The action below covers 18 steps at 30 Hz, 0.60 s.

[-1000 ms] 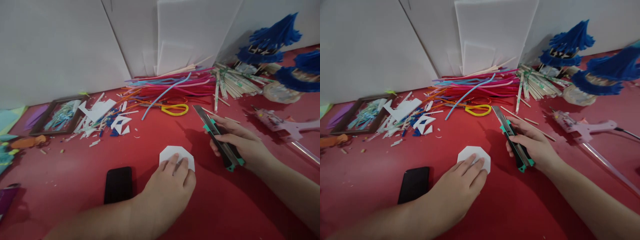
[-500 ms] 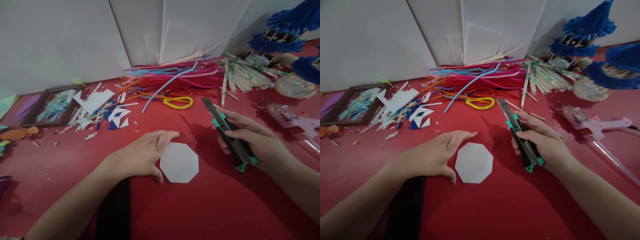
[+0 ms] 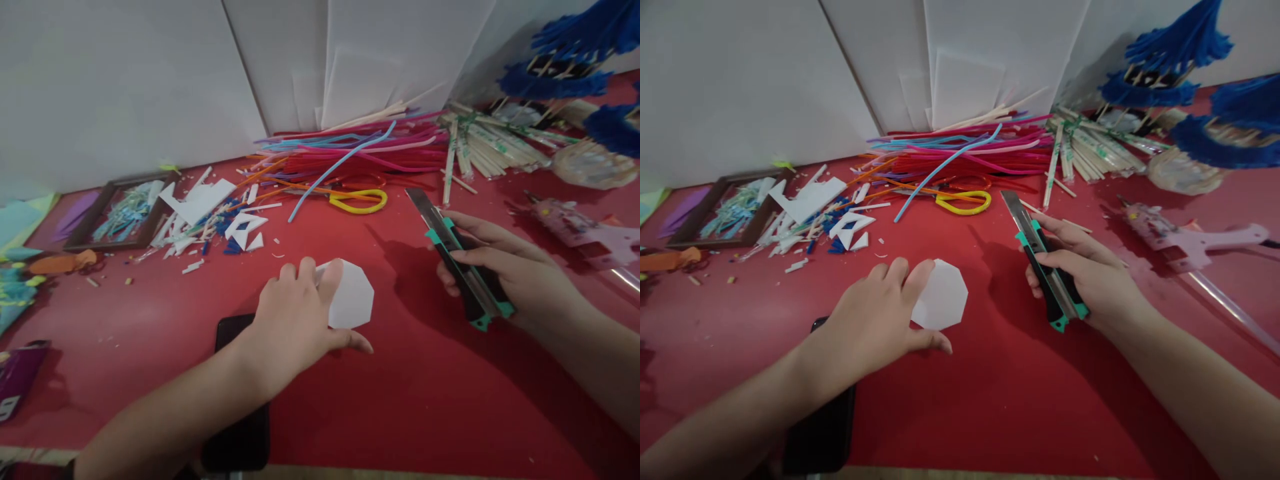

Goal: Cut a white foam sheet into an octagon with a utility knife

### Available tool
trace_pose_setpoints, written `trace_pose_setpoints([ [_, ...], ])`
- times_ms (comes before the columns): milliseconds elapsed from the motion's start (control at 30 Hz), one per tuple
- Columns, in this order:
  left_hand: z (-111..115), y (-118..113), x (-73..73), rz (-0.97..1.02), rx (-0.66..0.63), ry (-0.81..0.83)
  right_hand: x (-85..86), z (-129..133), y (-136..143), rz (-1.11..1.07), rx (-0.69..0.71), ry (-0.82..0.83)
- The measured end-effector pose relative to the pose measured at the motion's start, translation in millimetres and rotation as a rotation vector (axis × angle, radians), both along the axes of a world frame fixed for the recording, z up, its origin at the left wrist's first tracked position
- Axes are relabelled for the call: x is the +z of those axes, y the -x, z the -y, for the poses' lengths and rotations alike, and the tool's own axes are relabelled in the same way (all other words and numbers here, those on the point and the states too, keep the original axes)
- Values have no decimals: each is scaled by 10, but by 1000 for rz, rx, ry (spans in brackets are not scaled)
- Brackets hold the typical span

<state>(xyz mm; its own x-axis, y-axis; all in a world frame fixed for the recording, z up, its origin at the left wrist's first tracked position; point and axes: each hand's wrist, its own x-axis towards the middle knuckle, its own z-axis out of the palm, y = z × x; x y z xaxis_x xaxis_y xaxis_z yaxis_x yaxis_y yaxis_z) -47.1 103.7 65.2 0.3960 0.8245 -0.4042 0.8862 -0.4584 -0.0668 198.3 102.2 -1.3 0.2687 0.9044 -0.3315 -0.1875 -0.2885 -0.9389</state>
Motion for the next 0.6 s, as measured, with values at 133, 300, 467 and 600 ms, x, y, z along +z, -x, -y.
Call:
trace_pose_setpoints([
  [133, -11, 152, 50, 101, -19, 175, 31, 4, 15, -25, -10, 30],
  [300, -400, 512, -158, 431, -347, 157, 66, 60, 32, -50, -42, 19],
  [467, -451, 514, -336, 584, -403, 190, 257, 260, 122, -47, -168, -67],
  [600, -79, 360, -402, 556, -271, -8, 357, 494, 160, -5, -100, 42],
])
